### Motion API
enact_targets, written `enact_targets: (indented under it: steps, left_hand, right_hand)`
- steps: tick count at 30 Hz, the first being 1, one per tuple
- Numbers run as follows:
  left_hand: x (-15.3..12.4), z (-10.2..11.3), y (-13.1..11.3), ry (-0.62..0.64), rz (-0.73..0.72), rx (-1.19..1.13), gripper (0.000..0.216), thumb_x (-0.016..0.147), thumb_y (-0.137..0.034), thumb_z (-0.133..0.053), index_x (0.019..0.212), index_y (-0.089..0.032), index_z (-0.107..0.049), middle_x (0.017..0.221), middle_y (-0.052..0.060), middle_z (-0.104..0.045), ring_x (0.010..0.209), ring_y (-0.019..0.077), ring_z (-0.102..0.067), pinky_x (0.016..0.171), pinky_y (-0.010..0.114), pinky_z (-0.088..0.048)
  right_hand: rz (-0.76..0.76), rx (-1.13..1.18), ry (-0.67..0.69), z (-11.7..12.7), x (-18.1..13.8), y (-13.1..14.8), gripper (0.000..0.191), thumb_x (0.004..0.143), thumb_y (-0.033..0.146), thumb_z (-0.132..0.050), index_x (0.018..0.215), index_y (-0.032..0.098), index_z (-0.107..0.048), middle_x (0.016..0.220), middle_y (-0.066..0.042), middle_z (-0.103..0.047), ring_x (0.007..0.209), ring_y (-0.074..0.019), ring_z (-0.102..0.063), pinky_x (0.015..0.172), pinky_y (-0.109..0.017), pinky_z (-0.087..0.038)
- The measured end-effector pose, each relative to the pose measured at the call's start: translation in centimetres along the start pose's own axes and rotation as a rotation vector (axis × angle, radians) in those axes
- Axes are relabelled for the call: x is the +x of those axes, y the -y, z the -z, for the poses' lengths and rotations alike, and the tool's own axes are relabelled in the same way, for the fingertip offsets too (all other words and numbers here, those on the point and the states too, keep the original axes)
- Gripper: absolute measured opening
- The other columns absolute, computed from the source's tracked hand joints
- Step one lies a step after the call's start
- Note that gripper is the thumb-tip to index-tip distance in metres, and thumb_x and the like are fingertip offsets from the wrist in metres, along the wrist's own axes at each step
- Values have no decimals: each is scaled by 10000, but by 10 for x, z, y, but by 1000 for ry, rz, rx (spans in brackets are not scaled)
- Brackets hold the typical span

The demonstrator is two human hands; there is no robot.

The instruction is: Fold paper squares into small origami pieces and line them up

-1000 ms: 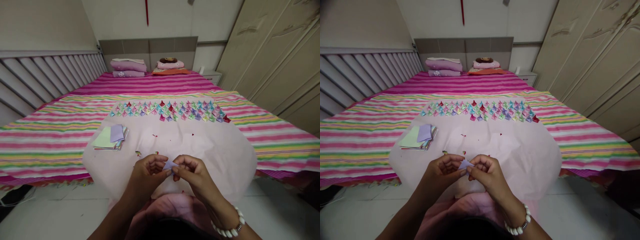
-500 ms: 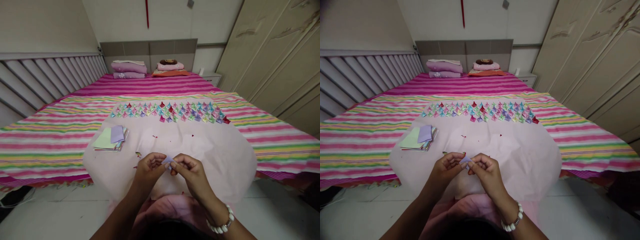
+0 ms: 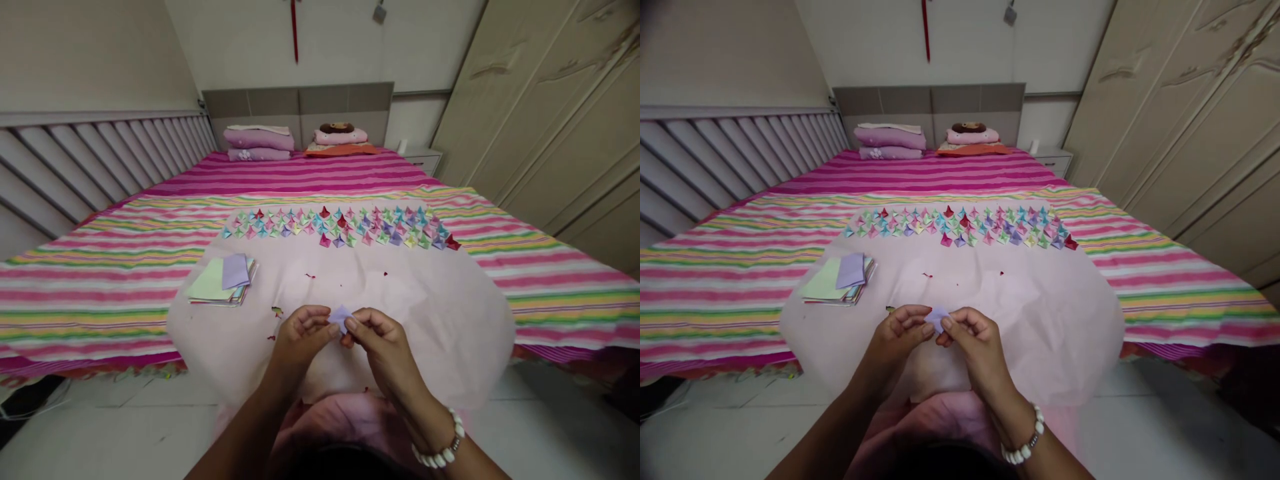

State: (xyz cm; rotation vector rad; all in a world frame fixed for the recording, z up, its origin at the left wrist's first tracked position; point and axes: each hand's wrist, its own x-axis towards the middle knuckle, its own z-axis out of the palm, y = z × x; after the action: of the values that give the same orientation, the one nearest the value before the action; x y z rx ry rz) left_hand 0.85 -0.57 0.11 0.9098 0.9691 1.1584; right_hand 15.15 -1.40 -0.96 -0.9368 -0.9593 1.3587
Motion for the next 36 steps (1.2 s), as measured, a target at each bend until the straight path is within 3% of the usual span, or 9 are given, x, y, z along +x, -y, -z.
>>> enact_targets:
  steps: [5,8,12,15,19,23,28,31,36]
  left_hand:
    - [-2,-8,2,87,63,-110,195,714,-309,-741,746,-139,-653,708,13,-652,719,120,-594,755,258,-457]
    - [-3,-3,-5,105,211,-247,210,701,-305,-759,781,-142,-653,756,9,-627,714,96,-572,698,213,-446]
    - [-5,5,-11,243,428,-449,221,707,-283,-766,825,-136,-650,708,-12,-583,594,49,-525,611,178,-434]
    - [-8,5,-7,309,556,-547,239,706,-259,-769,868,-133,-646,669,-26,-557,558,35,-512,572,154,-415]
    - [-7,2,2,352,632,-612,217,717,-257,-753,862,-139,-643,679,-24,-566,560,30,-516,575,146,-401]
    - [-2,4,0,344,537,-330,306,753,-422,-683,782,-119,-651,685,11,-595,550,59,-510,548,182,-384]
    - [3,11,-12,43,118,118,303,741,-435,-688,813,-141,-680,761,35,-647,702,120,-567,636,222,-422]
    - [1,11,-17,102,45,175,253,712,-337,-731,898,-168,-701,788,25,-672,751,136,-590,712,254,-451]
    - [-4,3,-21,138,9,178,169,681,-294,-754,755,-149,-706,661,10,-661,644,128,-580,643,253,-439]
  right_hand:
    - [44,-42,-9,-2,-2,0,130,748,313,-727,760,191,-684,642,2,-652,628,-138,-579,644,-268,-461]
    - [75,-50,77,4,-2,4,155,718,283,-745,854,217,-710,856,-27,-671,769,-166,-591,724,-284,-473]
    - [46,-5,145,12,2,10,247,739,226,-682,982,252,-718,1084,-34,-639,977,-195,-568,869,-294,-446]
    - [-63,60,264,11,4,11,289,741,247,-673,1029,251,-701,1089,-46,-652,863,-187,-600,813,-317,-478]
    - [-113,140,315,6,4,10,135,747,257,-709,877,219,-703,888,-24,-673,688,-134,-599,667,-263,-482]
    - [-105,107,316,7,7,12,94,786,277,-689,780,183,-678,675,5,-647,568,-112,-570,604,-251,-463]
    - [-75,-37,190,13,10,14,172,703,309,-772,714,166,-676,636,1,-665,619,-118,-593,645,-242,-458]
    - [-119,-63,198,11,9,15,220,666,345,-795,719,164,-681,642,-10,-683,590,-130,-611,613,-258,-473]
    - [-112,-56,200,6,5,15,209,661,325,-802,743,165,-696,632,-20,-702,580,-130,-626,588,-247,-483]
